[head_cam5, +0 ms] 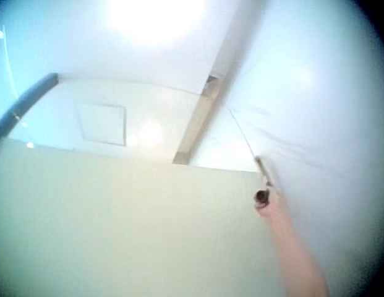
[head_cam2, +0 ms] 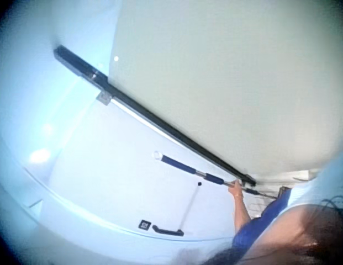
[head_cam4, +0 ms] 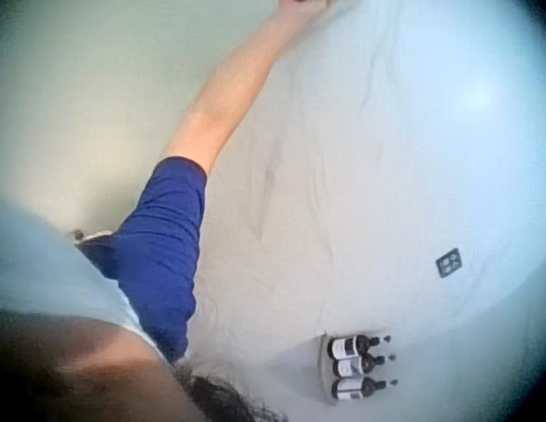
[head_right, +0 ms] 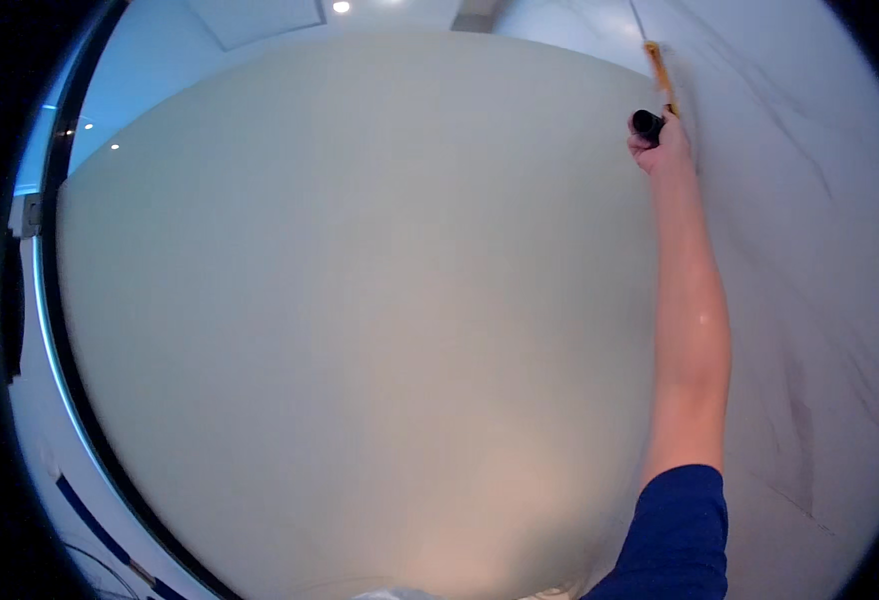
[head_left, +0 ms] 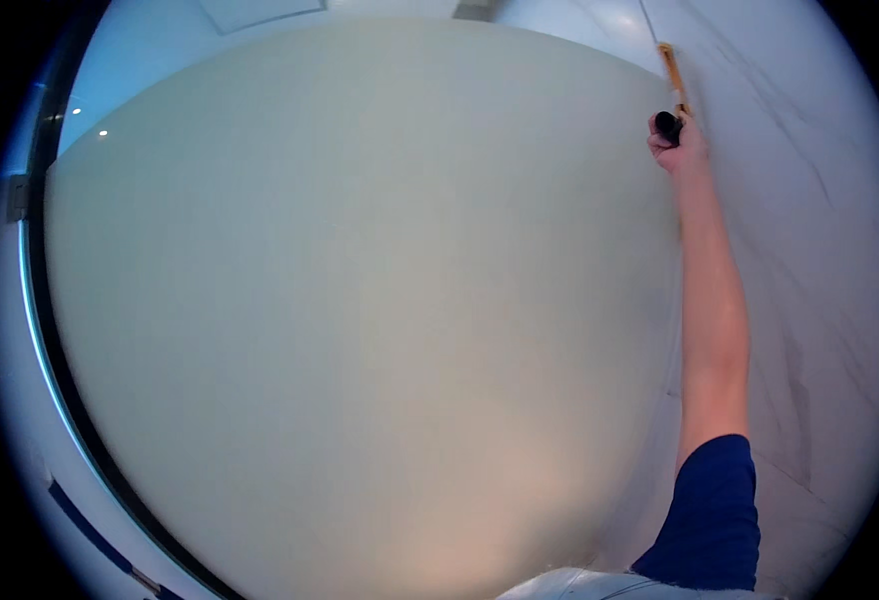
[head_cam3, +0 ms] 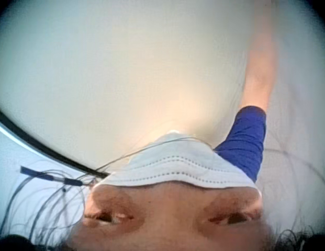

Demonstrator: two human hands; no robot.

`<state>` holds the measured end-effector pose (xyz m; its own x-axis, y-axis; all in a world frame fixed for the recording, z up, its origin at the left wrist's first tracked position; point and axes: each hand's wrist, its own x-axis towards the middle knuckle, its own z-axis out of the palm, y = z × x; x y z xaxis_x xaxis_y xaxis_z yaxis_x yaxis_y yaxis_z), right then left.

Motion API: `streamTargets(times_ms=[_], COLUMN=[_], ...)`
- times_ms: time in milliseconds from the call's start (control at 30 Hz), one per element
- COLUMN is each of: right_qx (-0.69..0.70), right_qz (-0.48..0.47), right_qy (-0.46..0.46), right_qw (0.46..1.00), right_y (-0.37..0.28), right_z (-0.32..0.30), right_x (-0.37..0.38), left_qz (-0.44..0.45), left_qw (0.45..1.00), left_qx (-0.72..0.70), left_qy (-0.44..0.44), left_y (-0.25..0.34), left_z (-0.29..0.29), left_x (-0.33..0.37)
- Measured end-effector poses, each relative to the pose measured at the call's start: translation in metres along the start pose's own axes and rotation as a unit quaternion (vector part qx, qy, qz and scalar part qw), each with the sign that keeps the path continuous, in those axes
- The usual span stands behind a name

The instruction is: The person cleans the interior of a shower stall using a handheld brush and a long-handled mop. They scrub the tiled floor, the walls, and the glass door, moving around the shower to reach different areas. The person also briefly handles the shower head and a bath mat during the process.

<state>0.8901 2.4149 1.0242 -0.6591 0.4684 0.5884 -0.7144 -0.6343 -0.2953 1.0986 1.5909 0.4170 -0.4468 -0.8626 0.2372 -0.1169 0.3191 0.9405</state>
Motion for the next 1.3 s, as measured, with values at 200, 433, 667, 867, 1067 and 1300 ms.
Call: streamTargets(times_ms=[200,433,667,867,1067,1300], right_qx=[-0.312,-0.633,-0.621,-0.759,-0.638,-0.623], right_qz=[-0.112,-0.27,-0.361,-0.361,-0.261,-0.336], right_qy=[-0.105,-0.471,-0.443,-0.158,-0.126,-0.048], right_qw=[0.937,0.551,0.536,0.518,0.714,0.705], right_y=[0.095,0.28,0.157,-0.126,-0.258,-0.276], right_z=[0.049,0.164,0.003,-0.281,-0.579,-0.682], right_x=[0.062,-0.007,0.177,0.418,0.551,0.562], left_qz=[-0.15,-0.048,-0.115,-0.09,-0.093,-0.104], left_qw=[0.987,0.993,0.985,0.99,0.984,0.984], left_qx=[-0.053,0.0,-0.091,-0.106,-0.129,-0.136], left_qy=[0.014,-0.106,-0.091,0.012,0.076,-0.04], left_y=[-0.008,-0.012,0.128,0.16,0.189,0.25], left_z=[0.099,0.328,0.509,0.645,0.741,0.855], left_x=[-0.052,-0.105,-0.278,-0.391,-0.537,-0.665])
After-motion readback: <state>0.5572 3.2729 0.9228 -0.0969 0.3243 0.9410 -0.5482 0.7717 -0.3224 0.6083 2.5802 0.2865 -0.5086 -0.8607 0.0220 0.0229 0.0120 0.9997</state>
